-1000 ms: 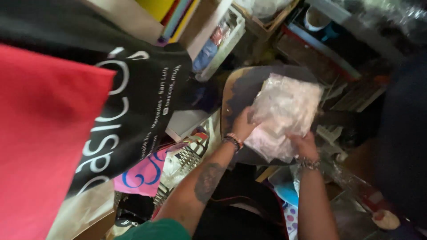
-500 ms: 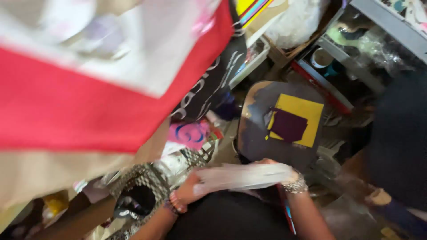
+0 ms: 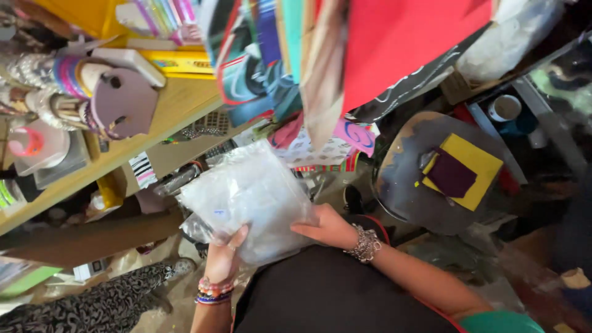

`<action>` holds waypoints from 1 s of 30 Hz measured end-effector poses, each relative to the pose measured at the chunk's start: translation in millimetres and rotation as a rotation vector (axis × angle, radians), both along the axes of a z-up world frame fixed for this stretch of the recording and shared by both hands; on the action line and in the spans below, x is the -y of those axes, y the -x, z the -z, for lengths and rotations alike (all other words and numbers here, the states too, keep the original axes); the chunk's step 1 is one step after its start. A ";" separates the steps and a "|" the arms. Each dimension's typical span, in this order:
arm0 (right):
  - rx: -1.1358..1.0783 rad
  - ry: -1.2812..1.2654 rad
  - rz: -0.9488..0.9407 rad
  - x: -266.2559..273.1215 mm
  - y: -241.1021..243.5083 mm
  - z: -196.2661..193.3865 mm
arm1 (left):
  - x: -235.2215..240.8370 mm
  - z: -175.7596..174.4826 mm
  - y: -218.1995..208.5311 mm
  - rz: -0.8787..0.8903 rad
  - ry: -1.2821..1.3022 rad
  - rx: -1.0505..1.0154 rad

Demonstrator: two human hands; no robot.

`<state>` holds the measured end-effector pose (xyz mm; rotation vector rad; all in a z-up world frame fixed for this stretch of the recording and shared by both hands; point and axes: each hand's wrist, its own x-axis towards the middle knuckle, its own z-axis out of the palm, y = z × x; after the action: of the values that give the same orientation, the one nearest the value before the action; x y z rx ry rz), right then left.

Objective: The person handles various small items in a cluttered shop, including colorful hair accessories and packaged goods. They pick up and examine items like hair clips and packaged combs, moving them between shelves and a glass display counter.

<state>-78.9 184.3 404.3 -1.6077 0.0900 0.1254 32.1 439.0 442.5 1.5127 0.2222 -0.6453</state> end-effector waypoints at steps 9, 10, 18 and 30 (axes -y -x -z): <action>-0.328 -0.431 -0.064 90.0 39.7 107.7 | -43.2 14.3 -10.9 -0.079 0.308 0.124; -0.544 -0.414 0.173 108.2 58.1 136.8 | -54.7 27.3 -15.9 0.035 0.478 0.193; -0.529 -1.051 1.579 264.3 348.2 426.6 | 0.8 -10.1 1.5 -0.232 -0.424 -0.006; -0.181 -1.561 1.854 301.0 291.7 504.0 | 13.2 23.8 18.6 -0.644 0.368 -0.230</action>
<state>-370.6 -116.7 -99.7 0.4400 1.2041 -0.8882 13.5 425.8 418.7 0.9319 0.6949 -0.3115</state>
